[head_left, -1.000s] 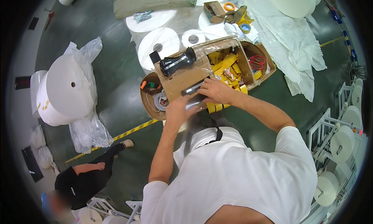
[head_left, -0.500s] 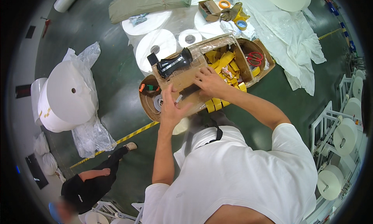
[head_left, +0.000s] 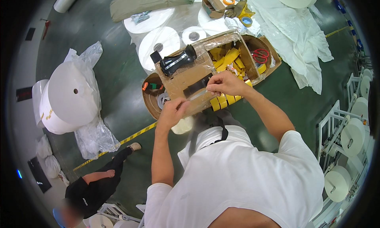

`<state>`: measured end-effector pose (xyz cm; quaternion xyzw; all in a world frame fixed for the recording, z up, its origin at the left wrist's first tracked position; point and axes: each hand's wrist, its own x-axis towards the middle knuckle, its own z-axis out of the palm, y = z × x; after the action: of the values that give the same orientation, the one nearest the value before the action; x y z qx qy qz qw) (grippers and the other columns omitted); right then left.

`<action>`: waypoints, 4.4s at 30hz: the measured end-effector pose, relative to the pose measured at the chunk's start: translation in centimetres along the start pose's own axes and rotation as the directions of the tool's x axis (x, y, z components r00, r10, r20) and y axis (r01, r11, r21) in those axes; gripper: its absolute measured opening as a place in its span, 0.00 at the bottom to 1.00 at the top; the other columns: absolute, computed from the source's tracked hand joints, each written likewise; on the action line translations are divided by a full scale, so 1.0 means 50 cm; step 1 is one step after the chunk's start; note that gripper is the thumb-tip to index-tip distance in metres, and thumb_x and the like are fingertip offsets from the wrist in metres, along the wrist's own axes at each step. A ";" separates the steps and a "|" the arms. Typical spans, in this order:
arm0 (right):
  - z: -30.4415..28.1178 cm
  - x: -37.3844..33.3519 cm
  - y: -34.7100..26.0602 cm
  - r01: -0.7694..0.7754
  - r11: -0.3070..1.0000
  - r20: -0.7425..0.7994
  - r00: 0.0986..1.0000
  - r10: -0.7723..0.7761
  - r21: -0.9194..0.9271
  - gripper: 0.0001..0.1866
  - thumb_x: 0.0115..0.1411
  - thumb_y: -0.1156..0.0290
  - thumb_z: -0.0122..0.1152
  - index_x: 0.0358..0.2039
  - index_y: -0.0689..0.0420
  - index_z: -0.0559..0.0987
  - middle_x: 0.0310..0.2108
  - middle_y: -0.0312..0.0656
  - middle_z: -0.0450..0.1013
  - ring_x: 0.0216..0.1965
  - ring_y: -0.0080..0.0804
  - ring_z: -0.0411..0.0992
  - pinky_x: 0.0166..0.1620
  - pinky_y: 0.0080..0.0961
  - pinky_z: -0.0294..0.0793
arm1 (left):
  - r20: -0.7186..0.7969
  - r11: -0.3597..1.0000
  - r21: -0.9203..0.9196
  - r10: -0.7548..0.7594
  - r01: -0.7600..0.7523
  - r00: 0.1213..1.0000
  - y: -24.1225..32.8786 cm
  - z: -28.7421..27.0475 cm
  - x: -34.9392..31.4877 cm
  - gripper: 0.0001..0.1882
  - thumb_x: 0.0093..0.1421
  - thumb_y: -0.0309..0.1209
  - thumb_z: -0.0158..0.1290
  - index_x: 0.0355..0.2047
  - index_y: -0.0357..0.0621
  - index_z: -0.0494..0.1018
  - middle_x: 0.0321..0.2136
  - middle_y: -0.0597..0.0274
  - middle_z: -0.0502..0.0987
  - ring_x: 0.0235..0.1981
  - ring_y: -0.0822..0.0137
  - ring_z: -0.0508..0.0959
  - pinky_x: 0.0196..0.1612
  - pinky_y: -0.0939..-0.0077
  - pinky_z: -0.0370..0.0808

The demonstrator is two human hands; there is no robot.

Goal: The person tapes a large paper roll, cuts pieces of yellow tape with shears, and applies them to small tubes, then places the tubes and tape into a cardboard box.

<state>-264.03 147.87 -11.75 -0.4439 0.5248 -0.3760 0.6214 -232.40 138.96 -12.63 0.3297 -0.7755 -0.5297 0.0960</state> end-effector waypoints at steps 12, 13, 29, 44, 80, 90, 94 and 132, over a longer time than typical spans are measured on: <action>0.000 -0.076 0.046 -0.156 0.972 -0.003 0.987 0.159 0.177 0.08 0.74 0.70 0.69 0.39 0.61 0.88 0.31 0.35 0.85 0.26 0.15 0.77 0.29 0.16 0.74 | -0.194 0.842 -0.528 -0.246 0.110 0.950 -0.074 0.083 -0.023 0.18 0.82 0.40 0.54 0.43 0.37 0.83 0.25 0.68 0.79 0.23 0.79 0.70 0.28 0.81 0.67; -0.006 -0.082 0.044 -0.190 0.963 0.053 0.982 0.183 0.192 0.08 0.74 0.69 0.69 0.40 0.60 0.88 0.31 0.34 0.85 0.26 0.15 0.76 0.28 0.15 0.72 | -0.182 0.838 -0.533 -0.245 0.114 0.952 -0.052 0.089 -0.028 0.18 0.82 0.41 0.54 0.43 0.38 0.83 0.26 0.67 0.80 0.23 0.79 0.70 0.28 0.81 0.67; 0.022 0.057 0.086 -0.017 0.974 -0.303 0.952 -0.054 -0.226 0.12 0.68 0.65 0.73 0.39 0.63 0.88 0.28 0.46 0.84 0.26 0.35 0.83 0.32 0.36 0.80 | -0.357 0.971 0.074 -0.185 0.225 0.916 -0.011 0.112 0.115 0.16 0.71 0.39 0.65 0.36 0.37 0.89 0.28 0.53 0.87 0.28 0.57 0.85 0.35 0.63 0.79; 0.059 0.099 0.188 -0.188 0.583 -0.431 0.847 -0.311 -0.790 0.14 0.64 0.63 0.75 0.38 0.62 0.83 0.40 0.54 0.81 0.40 0.57 0.83 0.42 0.49 0.84 | -0.443 0.772 0.474 -0.207 0.424 0.872 -0.069 0.154 0.160 0.20 0.67 0.48 0.66 0.34 0.42 0.89 0.28 0.42 0.86 0.32 0.39 0.87 0.39 0.45 0.82; 0.104 -0.029 0.277 0.409 -0.004 0.387 0.858 -0.339 -0.912 0.12 0.64 0.58 0.66 0.44 0.40 0.92 0.66 0.47 0.71 0.67 0.62 0.66 0.69 0.62 0.69 | 0.449 0.990 0.139 -0.034 -0.033 0.893 0.038 -0.020 0.132 0.21 0.69 0.35 0.71 0.55 0.36 0.80 0.42 0.57 0.81 0.41 0.68 0.76 0.47 0.69 0.77; 0.087 0.037 0.320 0.458 -0.012 0.421 0.806 -0.416 -0.889 0.15 0.62 0.53 0.68 0.38 0.51 0.90 0.46 0.44 0.81 0.55 0.56 0.75 0.60 0.56 0.74 | 0.456 0.951 0.305 -0.094 -0.056 0.885 0.051 0.030 0.165 0.26 0.71 0.41 0.68 0.59 0.34 0.79 0.43 0.56 0.82 0.41 0.63 0.77 0.47 0.63 0.78; 0.064 0.031 0.221 0.709 0.258 0.544 0.681 -0.490 -0.656 0.17 0.58 0.49 0.73 0.31 0.50 0.88 0.41 0.43 0.82 0.50 0.53 0.76 0.55 0.54 0.74 | 0.455 0.947 0.319 -0.123 -0.033 0.882 0.056 0.031 0.154 0.26 0.71 0.41 0.68 0.60 0.34 0.79 0.43 0.55 0.82 0.41 0.63 0.78 0.47 0.63 0.78; 0.036 -0.043 0.053 0.327 0.291 0.198 0.897 -0.395 -0.899 0.21 0.55 0.63 0.78 0.46 0.54 0.80 0.45 0.43 0.77 0.53 0.47 0.76 0.54 0.44 0.78 | -0.124 0.936 0.247 -0.228 0.252 0.966 0.037 0.028 -0.056 0.25 0.55 0.37 0.76 0.49 0.38 0.82 0.28 0.52 0.80 0.30 0.58 0.83 0.38 0.62 0.81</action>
<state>-262.60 151.00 -13.48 -0.8054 0.5481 -0.1660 0.1533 -231.73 142.16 -11.01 0.4562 -0.7871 -0.4147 0.0227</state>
